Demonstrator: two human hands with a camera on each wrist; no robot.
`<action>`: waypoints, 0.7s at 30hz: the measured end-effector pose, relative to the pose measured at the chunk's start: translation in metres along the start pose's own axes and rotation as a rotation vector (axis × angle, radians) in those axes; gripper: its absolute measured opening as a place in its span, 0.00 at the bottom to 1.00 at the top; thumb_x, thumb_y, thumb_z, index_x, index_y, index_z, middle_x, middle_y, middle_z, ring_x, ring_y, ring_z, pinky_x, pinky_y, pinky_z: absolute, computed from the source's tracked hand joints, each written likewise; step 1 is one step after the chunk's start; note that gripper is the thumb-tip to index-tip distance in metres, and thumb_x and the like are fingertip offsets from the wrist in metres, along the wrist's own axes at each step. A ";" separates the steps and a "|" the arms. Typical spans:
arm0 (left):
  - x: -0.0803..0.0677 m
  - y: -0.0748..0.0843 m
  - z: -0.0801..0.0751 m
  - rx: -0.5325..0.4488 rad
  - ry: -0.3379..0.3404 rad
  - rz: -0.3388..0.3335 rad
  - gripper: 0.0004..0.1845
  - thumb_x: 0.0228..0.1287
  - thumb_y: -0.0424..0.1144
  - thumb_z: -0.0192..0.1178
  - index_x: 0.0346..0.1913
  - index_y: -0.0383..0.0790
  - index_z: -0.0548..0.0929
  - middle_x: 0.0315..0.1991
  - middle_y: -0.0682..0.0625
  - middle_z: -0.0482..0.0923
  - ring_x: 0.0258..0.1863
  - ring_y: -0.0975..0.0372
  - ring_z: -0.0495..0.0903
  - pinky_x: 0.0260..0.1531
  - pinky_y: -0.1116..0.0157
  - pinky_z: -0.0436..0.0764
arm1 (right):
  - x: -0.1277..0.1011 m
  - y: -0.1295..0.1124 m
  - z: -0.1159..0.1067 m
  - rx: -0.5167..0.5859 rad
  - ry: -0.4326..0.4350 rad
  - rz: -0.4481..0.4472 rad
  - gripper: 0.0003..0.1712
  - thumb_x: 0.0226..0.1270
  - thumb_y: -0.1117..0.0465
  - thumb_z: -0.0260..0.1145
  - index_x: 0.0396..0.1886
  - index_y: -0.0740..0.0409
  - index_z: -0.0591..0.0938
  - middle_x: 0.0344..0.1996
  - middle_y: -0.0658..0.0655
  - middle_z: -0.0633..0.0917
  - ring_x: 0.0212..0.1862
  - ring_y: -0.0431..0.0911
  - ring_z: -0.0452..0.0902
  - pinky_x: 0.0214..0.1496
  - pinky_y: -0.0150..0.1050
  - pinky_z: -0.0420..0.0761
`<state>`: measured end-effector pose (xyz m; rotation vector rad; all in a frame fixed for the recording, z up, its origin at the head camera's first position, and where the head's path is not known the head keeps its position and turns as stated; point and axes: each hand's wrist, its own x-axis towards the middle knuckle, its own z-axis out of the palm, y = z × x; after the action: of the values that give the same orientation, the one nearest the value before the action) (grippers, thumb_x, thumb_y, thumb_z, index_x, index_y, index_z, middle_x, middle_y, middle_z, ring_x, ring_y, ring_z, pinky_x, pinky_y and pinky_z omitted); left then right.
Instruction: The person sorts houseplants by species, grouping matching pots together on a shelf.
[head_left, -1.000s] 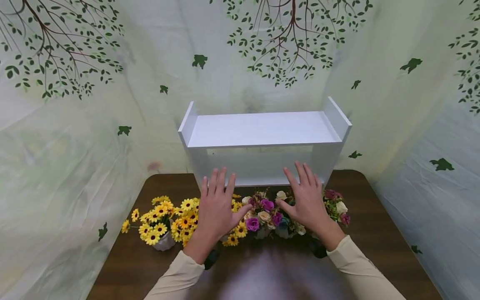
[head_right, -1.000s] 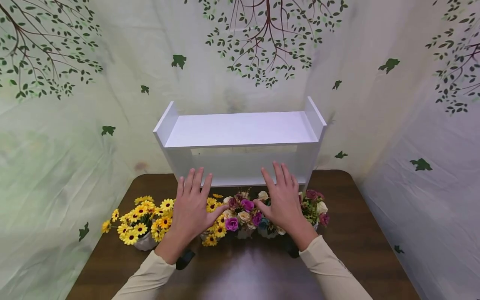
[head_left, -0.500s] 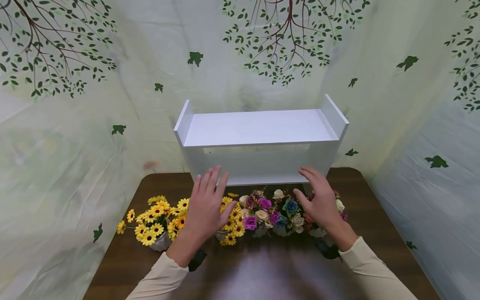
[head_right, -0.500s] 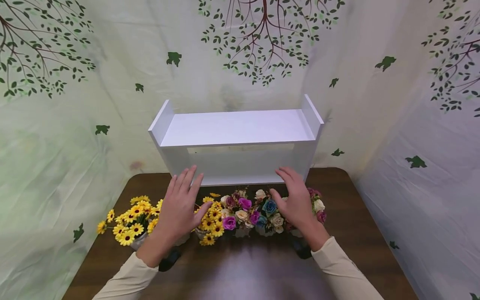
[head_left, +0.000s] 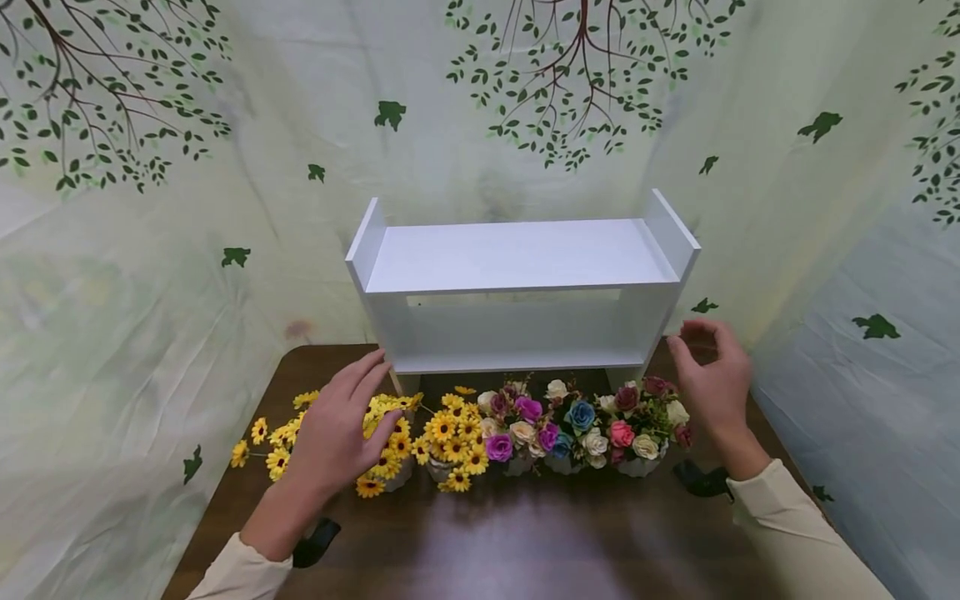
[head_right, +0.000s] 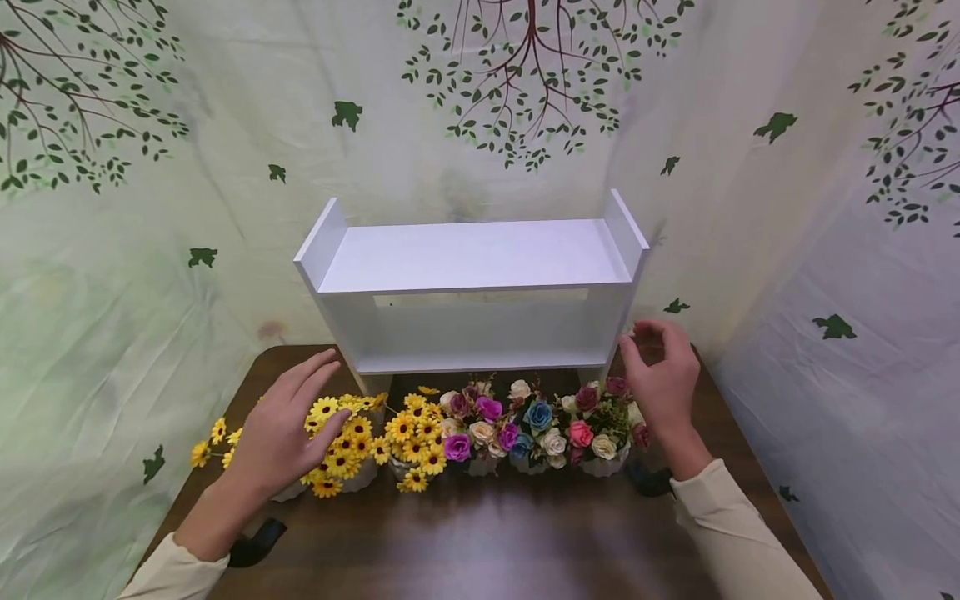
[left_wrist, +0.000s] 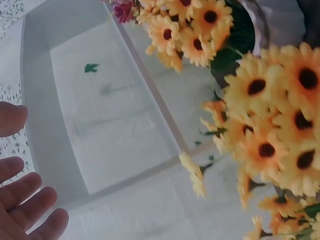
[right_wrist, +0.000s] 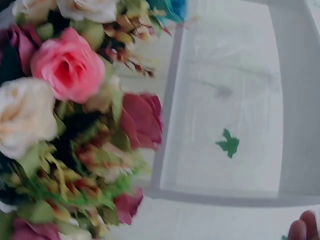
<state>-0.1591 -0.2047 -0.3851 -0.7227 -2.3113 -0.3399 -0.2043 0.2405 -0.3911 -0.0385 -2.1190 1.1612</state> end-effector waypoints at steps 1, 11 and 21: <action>-0.001 -0.001 -0.001 -0.001 -0.001 -0.008 0.37 0.47 0.38 0.75 0.62 0.28 0.76 0.64 0.35 0.76 0.60 0.44 0.78 0.53 0.45 0.81 | 0.003 -0.001 -0.001 -0.011 -0.022 0.040 0.20 0.67 0.61 0.67 0.56 0.63 0.78 0.47 0.60 0.83 0.42 0.27 0.76 0.47 0.20 0.77; -0.018 -0.011 -0.012 0.017 -0.036 -0.099 0.34 0.49 0.38 0.74 0.61 0.29 0.77 0.66 0.36 0.73 0.58 0.43 0.78 0.49 0.44 0.83 | 0.030 0.002 0.005 -0.009 -0.293 0.203 0.38 0.68 0.50 0.66 0.73 0.55 0.63 0.67 0.60 0.72 0.64 0.55 0.73 0.54 0.36 0.81; -0.029 -0.018 -0.014 0.003 -0.014 -0.125 0.34 0.48 0.37 0.74 0.60 0.28 0.76 0.65 0.34 0.73 0.55 0.42 0.79 0.45 0.44 0.83 | 0.037 0.005 0.020 0.027 -0.194 0.218 0.33 0.70 0.54 0.64 0.72 0.53 0.66 0.65 0.62 0.75 0.63 0.57 0.74 0.66 0.60 0.74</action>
<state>-0.1439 -0.2368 -0.3950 -0.5816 -2.3756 -0.3885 -0.2454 0.2421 -0.3803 -0.1545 -2.3133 1.3679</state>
